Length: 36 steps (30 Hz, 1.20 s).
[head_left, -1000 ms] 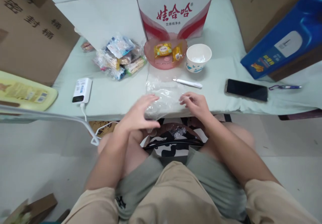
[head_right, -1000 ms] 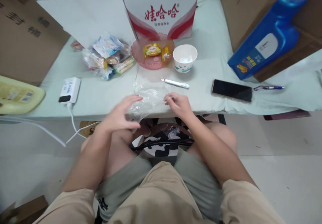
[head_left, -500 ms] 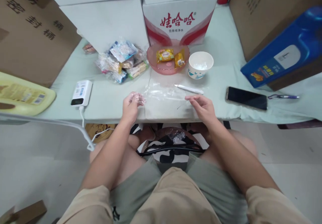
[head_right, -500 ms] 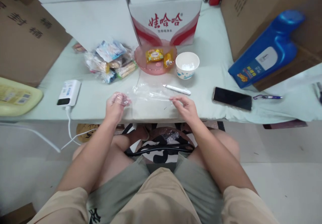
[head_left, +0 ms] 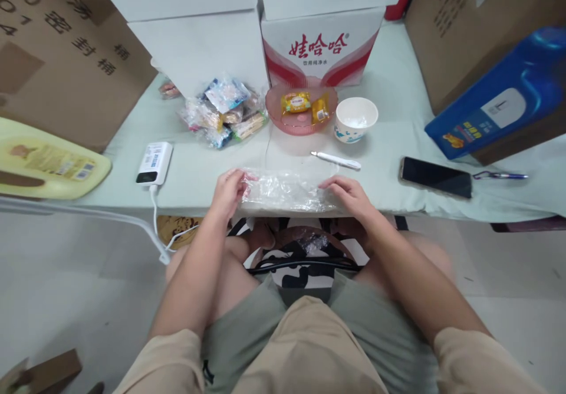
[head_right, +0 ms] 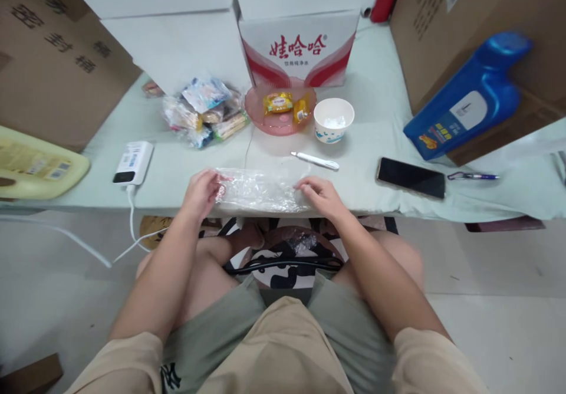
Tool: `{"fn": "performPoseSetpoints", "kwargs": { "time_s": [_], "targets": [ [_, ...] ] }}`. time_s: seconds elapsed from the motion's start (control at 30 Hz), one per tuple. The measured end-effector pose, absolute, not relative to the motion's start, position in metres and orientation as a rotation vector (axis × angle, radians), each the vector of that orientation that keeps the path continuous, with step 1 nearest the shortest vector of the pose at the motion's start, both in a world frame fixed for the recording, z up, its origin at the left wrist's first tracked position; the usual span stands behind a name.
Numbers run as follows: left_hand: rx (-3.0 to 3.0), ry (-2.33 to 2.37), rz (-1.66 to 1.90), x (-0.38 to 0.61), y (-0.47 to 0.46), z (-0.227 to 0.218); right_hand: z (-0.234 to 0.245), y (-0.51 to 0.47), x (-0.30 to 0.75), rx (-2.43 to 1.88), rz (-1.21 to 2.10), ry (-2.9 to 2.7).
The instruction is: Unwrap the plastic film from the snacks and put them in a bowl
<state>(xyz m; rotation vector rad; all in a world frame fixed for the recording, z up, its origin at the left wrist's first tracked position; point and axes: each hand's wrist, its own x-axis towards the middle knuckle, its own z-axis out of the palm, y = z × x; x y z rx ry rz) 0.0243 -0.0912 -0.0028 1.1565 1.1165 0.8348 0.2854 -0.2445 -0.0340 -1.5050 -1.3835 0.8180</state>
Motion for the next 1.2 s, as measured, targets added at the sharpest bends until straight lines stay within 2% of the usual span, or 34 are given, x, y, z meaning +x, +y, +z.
{"fn": "performPoseSetpoints", "kwargs": {
  "time_s": [0.13,0.27,0.33,0.47,0.6,0.8,0.93,1.07,1.2],
  "targets": [
    [1.124,0.831,0.973,0.019,-0.09,0.003,-0.031,-0.248,0.283,-1.255,1.022,-1.657],
    [1.026,0.69,0.993,0.01,-0.088,0.008,-0.045,-0.239,0.283,-1.536,0.657,-1.467],
    [1.009,0.71,0.978,0.008,-0.088,0.01,-0.052,-0.23,0.276,-1.732,0.461,-1.559],
    [1.035,0.783,0.999,0.009,-0.087,0.01,-0.055,-0.219,0.253,-1.847,0.421,-1.934],
    [1.058,0.852,1.056,0.006,-0.084,0.012,-0.051,-0.219,0.249,-1.703,0.591,-1.72],
    [0.979,0.91,1.122,0.009,-0.079,0.009,-0.037,-0.229,0.251,-1.291,1.313,-0.875],
    [0.873,0.922,1.243,0.013,-0.072,0.004,-0.031,-0.234,0.252,-1.259,1.526,-0.831],
    [0.857,1.017,1.345,0.012,-0.065,0.003,-0.038,-0.229,0.271,-1.491,1.322,-0.76],
    [0.908,1.098,1.328,0.015,-0.068,0.005,-0.043,-0.226,0.289,-1.626,0.72,-0.687]
  ]
}}
